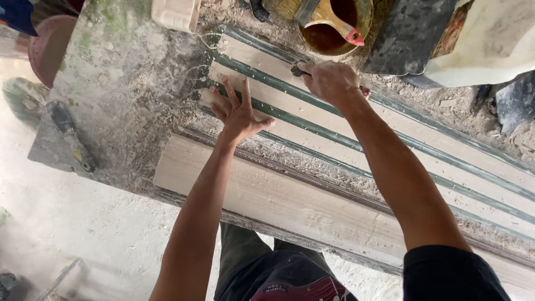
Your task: The person uses a small hand scraper to remove dried plaster residue from long wooden formwork strips with green stripes, working along the grooves and edges of each strip. They then sweep the loose dust off the cleaned strips with a red hand brush.
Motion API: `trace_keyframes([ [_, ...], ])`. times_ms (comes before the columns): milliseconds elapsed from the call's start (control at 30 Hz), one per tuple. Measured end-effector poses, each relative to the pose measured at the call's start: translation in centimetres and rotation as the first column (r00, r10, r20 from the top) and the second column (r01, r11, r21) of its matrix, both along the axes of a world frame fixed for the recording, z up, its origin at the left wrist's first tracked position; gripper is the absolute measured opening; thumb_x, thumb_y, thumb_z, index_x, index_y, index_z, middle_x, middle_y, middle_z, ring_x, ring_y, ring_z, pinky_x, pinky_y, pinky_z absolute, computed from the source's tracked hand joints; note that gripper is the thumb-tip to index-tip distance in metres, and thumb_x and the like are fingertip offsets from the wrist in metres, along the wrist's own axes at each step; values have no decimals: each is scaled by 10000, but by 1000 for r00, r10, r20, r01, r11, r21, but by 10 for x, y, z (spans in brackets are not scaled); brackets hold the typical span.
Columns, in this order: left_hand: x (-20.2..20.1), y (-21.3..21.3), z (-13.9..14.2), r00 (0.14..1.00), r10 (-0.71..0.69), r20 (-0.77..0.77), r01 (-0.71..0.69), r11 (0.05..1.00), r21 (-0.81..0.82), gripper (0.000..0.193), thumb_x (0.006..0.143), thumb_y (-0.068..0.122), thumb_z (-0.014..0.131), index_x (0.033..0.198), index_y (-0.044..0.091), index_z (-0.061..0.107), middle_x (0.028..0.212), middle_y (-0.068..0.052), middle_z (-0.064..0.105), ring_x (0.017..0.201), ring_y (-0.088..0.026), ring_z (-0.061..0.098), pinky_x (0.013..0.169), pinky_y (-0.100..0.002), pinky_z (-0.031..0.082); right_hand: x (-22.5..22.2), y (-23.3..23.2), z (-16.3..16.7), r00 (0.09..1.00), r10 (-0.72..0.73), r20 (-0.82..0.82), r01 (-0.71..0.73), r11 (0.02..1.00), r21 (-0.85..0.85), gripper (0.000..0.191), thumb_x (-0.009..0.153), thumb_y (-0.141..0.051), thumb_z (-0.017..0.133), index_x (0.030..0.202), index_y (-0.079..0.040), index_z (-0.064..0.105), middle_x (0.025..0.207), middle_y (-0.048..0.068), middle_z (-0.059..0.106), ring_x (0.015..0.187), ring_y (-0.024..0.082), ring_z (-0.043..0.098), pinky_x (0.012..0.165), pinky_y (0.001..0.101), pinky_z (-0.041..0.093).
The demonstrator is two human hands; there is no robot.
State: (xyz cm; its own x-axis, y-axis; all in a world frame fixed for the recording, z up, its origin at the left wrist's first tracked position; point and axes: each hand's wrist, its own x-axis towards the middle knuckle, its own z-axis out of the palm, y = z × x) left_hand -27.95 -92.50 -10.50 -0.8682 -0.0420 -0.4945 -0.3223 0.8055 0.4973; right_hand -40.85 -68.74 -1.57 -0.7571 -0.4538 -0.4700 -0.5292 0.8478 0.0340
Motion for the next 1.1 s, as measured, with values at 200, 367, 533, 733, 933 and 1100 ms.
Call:
trace_keyframes([
  [200,-4,3,0,994,13,105,-17,999,40,1537,636,763,859,1619,232,-195,1583,-325,-374,1369,-653,-365,1069,-851,-109,34,97,28,994,-93,-61,86,991,-106,461,1057,-513,420,1468,-356,557,637,-24,574,477,87,442,369,277,401],
  [367,-6,4,-3,996,40,76,-44,998,52,1526,634,731,876,1621,242,-180,1596,-316,-360,1385,-651,-355,1070,-851,-92,8,43,5,997,-48,62,47,999,10,408,1107,-478,396,1465,-354,548,623,1,533,445,114,426,341,289,397],
  [533,-3,2,-7,999,22,49,-24,999,47,1503,651,715,877,1631,253,-165,1595,-315,-359,1393,-649,-353,1062,-852,-95,-16,-17,-5,999,46,15,-46,999,-3,464,1107,-495,363,1517,-331,504,612,11,538,406,102,410,300,266,371],
  [733,-4,3,-2,993,29,115,-39,996,80,1503,652,745,853,1617,248,-187,1575,-331,-374,1367,-656,-362,1068,-836,-143,39,117,35,982,-182,53,174,977,125,488,1075,-515,374,1525,-372,495,615,6,590,419,83,430,326,241,371],
  [933,-10,3,2,987,15,162,-25,998,61,1467,680,716,851,1621,253,-174,1592,-305,-372,1382,-648,-366,1078,-828,-135,-9,-26,5,996,-25,82,25,1000,9,426,1078,-454,400,1487,-406,509,619,-19,553,410,94,433,313,265,347],
  [1100,-10,1,-1,995,32,97,-40,996,78,1500,654,708,868,1609,223,-182,1590,-321,-363,1384,-656,-351,1082,-831,-126,-44,-154,9,992,121,-26,-121,993,3,451,1119,-487,324,1491,-308,507,596,31,551,408,105,425,313,295,362],
])
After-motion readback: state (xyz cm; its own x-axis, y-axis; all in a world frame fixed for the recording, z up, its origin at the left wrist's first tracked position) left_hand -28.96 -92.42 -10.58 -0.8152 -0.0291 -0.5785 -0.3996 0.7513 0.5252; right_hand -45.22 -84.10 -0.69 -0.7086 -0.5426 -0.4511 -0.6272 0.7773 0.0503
